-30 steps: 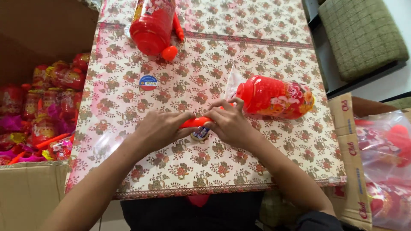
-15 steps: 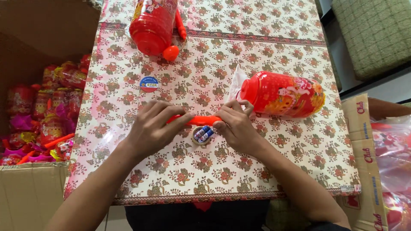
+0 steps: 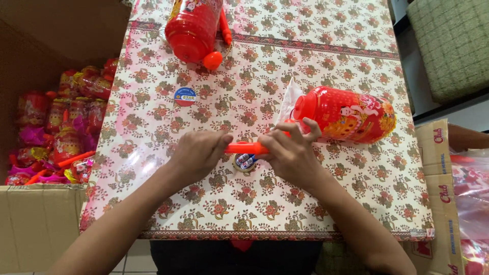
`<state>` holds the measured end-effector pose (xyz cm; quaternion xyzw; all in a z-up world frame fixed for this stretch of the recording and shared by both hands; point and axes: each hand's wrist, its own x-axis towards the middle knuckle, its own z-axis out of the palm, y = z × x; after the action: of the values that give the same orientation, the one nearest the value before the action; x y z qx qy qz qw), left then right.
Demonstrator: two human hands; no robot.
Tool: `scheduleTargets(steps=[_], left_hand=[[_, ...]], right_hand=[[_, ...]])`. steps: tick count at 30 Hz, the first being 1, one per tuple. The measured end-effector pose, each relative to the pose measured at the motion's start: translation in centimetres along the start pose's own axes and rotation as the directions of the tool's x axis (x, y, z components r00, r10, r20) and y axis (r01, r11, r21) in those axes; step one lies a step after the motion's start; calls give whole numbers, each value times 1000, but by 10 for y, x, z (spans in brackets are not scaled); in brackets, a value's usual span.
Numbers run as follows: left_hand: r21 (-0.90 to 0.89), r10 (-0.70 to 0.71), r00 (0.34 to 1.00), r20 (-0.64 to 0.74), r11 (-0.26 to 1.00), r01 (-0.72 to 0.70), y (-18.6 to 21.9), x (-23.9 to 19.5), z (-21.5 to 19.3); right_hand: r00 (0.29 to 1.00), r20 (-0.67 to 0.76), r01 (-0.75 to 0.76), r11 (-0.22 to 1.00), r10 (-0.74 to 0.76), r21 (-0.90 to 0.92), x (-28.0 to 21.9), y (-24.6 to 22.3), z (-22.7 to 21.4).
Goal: The person wipes a lantern with a tissue, puts it into a plastic bag, and later inserts batteries and a handle into another lantern.
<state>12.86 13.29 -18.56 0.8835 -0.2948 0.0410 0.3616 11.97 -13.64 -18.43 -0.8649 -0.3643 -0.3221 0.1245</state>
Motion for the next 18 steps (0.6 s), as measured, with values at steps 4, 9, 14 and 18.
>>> scheduleTargets(steps=[4,9,14,18], left_hand=[[-116,-34,998,44,992,39,16,7,-15],[436,542,791,-286,808,-396,7,8,-8],[425,562,773,-293,801,-421,23,5,-22],[335,471,845,-252,862,-381,28,7,-29]], right_hand=[[998,-23,55,997,-56,-47,14,-7,-15],[998,-30,-46,988,51,146,31,-11,-32],[998,-37,-48,992,53,116,13,-2,-11],[998,-46,-47,993,52,110,15,-4,-14]])
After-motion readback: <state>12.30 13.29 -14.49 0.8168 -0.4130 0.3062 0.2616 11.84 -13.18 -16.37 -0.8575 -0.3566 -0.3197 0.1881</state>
